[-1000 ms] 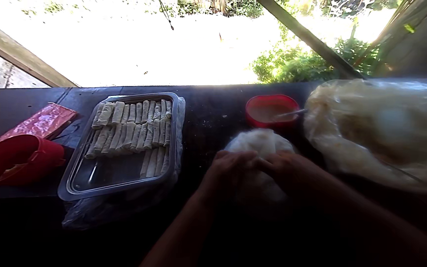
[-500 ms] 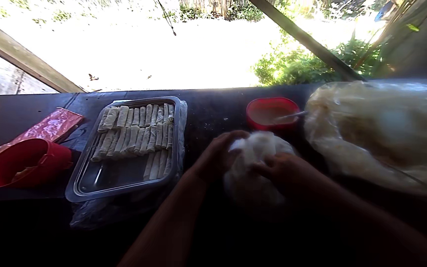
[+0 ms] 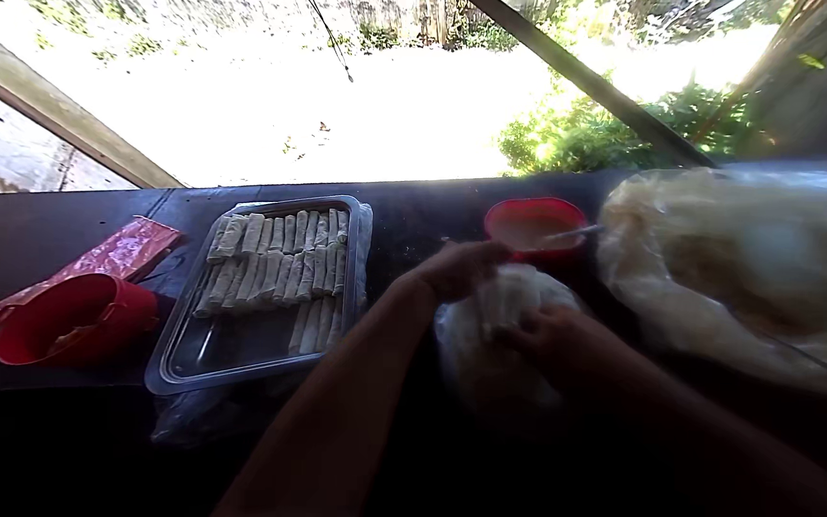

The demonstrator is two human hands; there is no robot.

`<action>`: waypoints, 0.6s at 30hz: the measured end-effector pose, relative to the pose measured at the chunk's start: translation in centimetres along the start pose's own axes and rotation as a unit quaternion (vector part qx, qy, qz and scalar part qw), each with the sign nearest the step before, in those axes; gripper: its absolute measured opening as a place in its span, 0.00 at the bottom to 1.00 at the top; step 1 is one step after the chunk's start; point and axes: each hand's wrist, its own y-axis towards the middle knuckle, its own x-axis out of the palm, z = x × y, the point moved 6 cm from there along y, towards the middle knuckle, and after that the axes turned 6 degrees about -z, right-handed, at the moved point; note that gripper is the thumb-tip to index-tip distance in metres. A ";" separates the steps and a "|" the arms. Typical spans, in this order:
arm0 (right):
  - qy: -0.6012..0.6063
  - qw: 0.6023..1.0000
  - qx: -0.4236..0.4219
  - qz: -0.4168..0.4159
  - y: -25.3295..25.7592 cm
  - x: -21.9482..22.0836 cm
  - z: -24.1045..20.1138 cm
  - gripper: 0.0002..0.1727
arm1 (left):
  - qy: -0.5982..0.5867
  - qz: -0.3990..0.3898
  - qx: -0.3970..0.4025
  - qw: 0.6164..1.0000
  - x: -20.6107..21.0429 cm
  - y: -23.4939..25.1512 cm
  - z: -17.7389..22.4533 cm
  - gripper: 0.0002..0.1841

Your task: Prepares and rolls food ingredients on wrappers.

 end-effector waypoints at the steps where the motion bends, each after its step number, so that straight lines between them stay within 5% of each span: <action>1: -0.003 1.000 0.001 0.004 0.0 0.1 0.0 0.31 | 0.004 0.012 0.005 1.000 0.2 0.3 -0.1 0.18; 6: -0.004 1.000 -0.003 0.020 -0.1 0.1 0.1 0.31 | -0.030 0.088 -0.012 0.996 0.9 0.1 -1.3 0.17; 12: 0.032 0.999 0.011 -0.011 -0.3 -0.1 0.2 0.31 | 0.005 0.311 -0.043 0.949 -1.5 -5.3 2.1 0.12; 18: 0.031 0.999 0.010 0.002 -0.3 0.0 0.2 0.31 | 0.011 0.183 -0.031 0.983 3.0 -7.7 5.3 0.14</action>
